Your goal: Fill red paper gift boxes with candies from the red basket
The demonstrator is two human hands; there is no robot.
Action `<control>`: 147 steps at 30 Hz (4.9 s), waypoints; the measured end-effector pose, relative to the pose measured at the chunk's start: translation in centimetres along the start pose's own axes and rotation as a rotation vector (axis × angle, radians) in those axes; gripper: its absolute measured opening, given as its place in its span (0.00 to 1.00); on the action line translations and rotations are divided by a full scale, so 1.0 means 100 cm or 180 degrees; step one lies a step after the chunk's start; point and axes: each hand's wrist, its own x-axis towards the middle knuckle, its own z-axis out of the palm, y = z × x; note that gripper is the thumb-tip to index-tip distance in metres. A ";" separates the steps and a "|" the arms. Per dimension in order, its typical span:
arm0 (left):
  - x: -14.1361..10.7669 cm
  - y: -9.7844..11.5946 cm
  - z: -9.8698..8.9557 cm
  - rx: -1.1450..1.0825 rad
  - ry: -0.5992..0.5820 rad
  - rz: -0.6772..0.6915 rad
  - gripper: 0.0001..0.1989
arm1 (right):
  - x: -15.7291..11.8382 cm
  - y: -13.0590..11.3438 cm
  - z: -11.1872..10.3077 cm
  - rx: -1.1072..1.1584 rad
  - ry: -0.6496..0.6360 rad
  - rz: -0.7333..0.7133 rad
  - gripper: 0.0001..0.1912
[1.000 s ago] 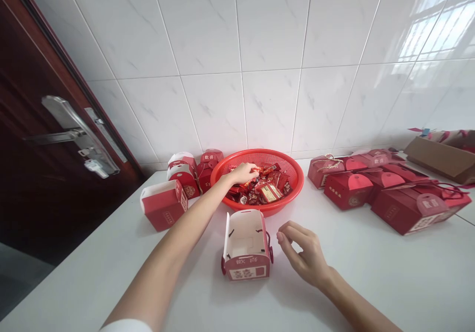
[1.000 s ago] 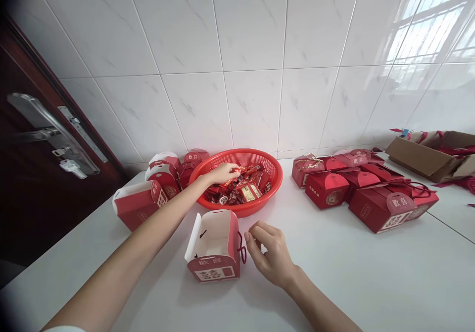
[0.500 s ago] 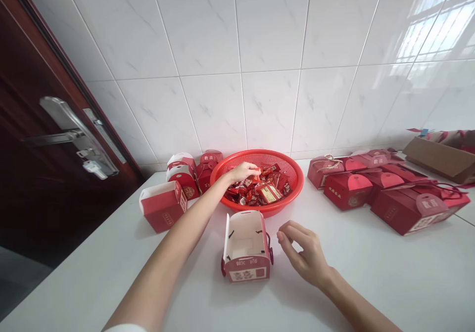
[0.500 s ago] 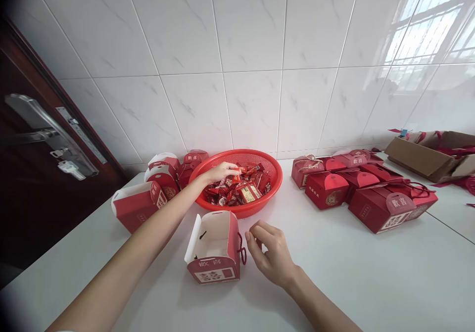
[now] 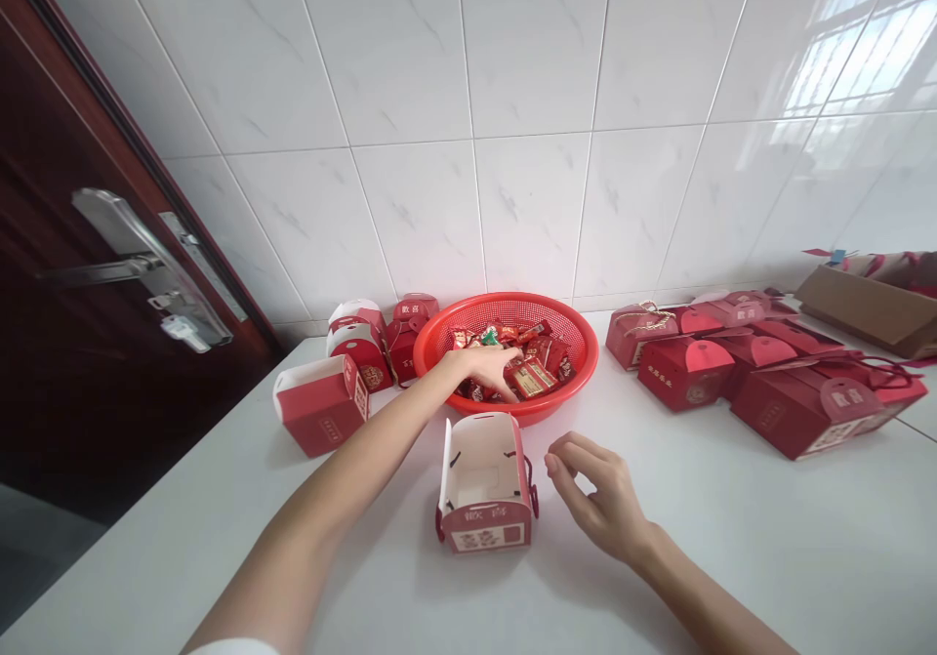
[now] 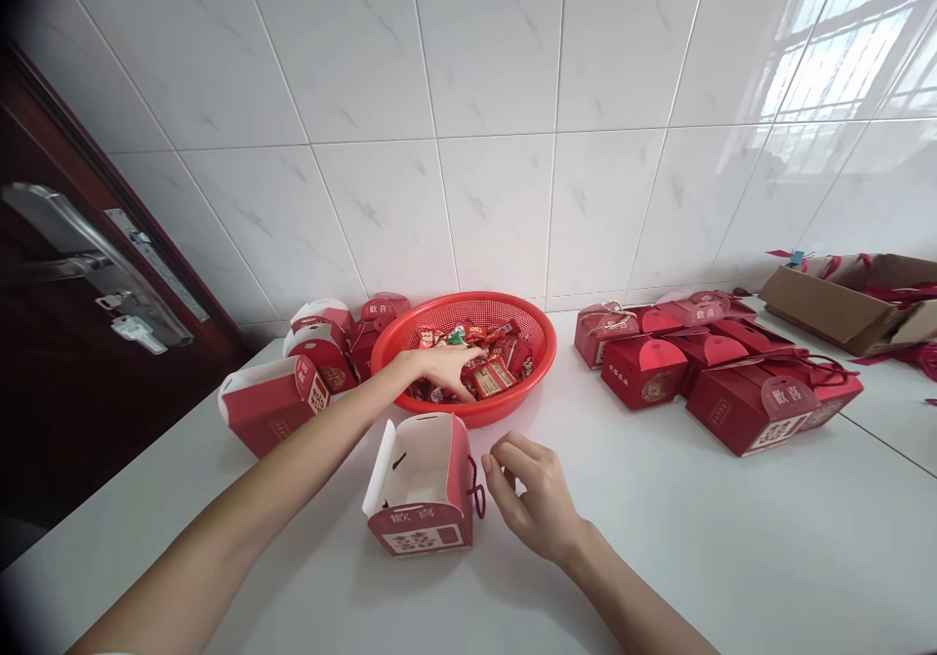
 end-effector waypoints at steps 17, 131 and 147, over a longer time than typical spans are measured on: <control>0.005 -0.002 0.007 0.0257 -0.0021 0.0030 0.48 | 0.001 0.001 0.003 -0.0058 -0.0061 0.0027 0.15; -0.030 0.036 0.007 -0.3734 0.0403 0.1448 0.20 | 0.082 0.022 0.010 0.1959 0.1332 0.1604 0.18; 0.008 -0.042 -0.024 -0.2085 0.1128 0.0318 0.05 | 0.090 0.020 0.004 0.3022 0.1756 0.1988 0.22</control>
